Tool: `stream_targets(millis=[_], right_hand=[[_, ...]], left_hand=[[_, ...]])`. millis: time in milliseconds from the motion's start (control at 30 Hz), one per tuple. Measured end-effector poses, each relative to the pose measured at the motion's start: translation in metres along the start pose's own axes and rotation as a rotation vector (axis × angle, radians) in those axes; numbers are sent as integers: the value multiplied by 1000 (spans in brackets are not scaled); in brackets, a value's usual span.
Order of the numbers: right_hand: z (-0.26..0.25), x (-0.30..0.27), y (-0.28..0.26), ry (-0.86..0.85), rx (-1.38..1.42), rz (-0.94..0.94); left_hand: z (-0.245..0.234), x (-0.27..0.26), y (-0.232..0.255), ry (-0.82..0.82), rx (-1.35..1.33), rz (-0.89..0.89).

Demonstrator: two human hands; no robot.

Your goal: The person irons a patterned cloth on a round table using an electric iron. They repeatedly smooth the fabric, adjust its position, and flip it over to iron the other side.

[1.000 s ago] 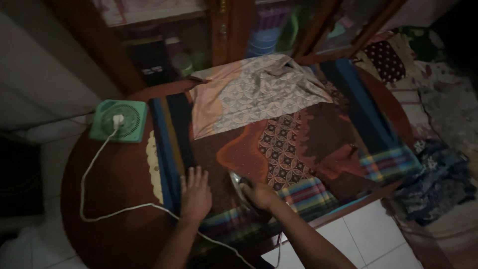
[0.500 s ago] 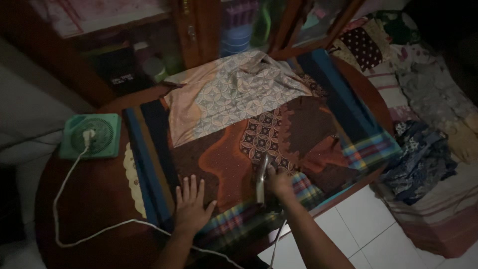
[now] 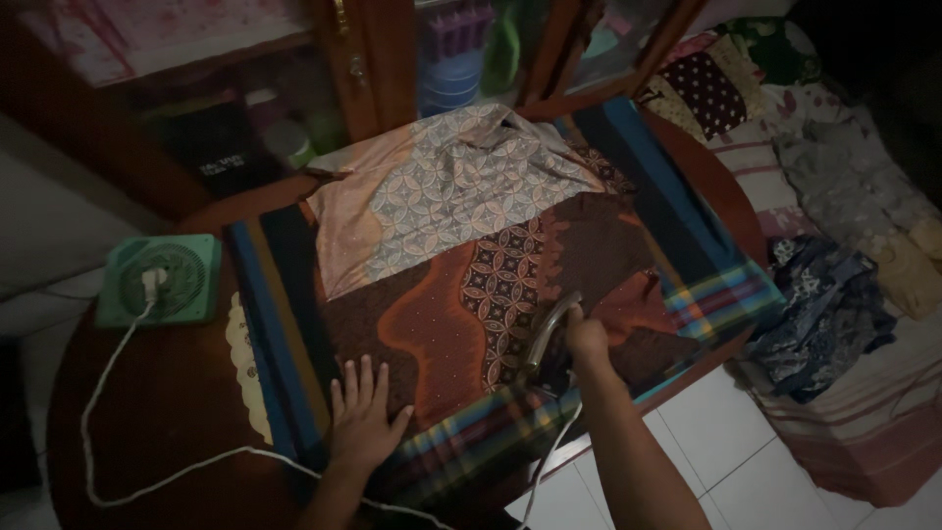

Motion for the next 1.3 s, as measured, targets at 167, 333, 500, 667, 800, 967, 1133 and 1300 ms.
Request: stream_targets(millis=[167, 333, 500, 667, 800, 967, 1133, 1300], right_hand=[[23, 19, 11, -104, 490, 171], [19, 48, 4, -30, 458, 261], [12, 70, -15, -50, 381, 348], [-2, 78, -26, 27, 431, 457], [-2, 99, -18, 162, 618, 507], [1, 142, 1, 198, 610, 497], [-20, 179, 9, 129, 221, 455], [-28, 182, 17, 246, 590, 492]], left_hand=[[6, 1, -2, -21, 40, -2], [7, 4, -4, 61, 14, 13], [20, 8, -5, -22, 102, -17], [9, 7, -4, 100, 58, 11], [22, 13, -8, -34, 107, -32], [39, 21, -15, -147, 162, -82], [43, 22, -16, -8, 167, -103], [54, 25, -20, -58, 272, -111]])
Point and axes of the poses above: each hand's wrist, its own x-axis towards the middle knuckle, its own z-axis out of the palm, y = z × x, the point moved 9 cm from there along x, towards the middle knuckle, and after that the axes turned 7 degrees about -z, right-handed, at the moved point
